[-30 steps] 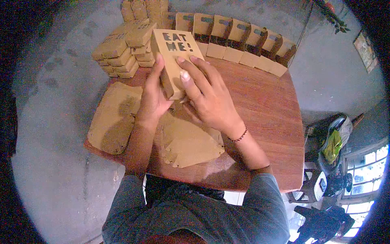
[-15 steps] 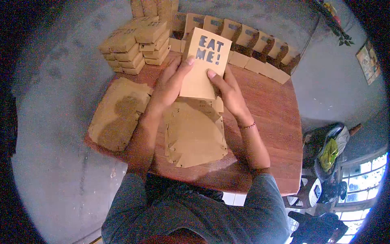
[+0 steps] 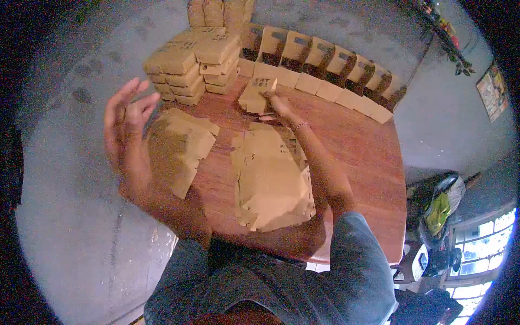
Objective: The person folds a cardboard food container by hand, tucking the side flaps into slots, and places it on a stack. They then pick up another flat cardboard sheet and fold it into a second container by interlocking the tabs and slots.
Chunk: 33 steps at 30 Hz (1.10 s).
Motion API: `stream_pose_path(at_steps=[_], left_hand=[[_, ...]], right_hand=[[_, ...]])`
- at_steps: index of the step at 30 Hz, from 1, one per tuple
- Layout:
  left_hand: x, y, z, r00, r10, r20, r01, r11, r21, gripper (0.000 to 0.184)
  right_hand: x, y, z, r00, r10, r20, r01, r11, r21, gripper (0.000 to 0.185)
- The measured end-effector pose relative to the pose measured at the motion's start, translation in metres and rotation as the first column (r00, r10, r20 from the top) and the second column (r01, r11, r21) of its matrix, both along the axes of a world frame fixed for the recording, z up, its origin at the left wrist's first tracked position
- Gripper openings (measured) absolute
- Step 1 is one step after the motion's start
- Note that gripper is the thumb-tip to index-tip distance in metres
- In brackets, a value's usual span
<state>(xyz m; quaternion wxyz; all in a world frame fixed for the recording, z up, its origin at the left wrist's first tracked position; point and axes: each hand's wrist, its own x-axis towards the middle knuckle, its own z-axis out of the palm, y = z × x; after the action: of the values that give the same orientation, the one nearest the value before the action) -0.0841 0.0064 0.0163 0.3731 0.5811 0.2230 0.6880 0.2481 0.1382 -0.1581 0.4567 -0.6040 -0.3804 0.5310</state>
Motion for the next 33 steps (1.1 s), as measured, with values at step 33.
stream_pose_path(at_steps=[33], left_hand=[[0.005,0.014,-0.008,0.961,0.050,-0.273,-0.006,0.987,0.160,0.078]], right_hand=[[-0.016,0.097,-0.051,0.262,-0.121,0.958,-0.347,0.914,0.210,0.056]])
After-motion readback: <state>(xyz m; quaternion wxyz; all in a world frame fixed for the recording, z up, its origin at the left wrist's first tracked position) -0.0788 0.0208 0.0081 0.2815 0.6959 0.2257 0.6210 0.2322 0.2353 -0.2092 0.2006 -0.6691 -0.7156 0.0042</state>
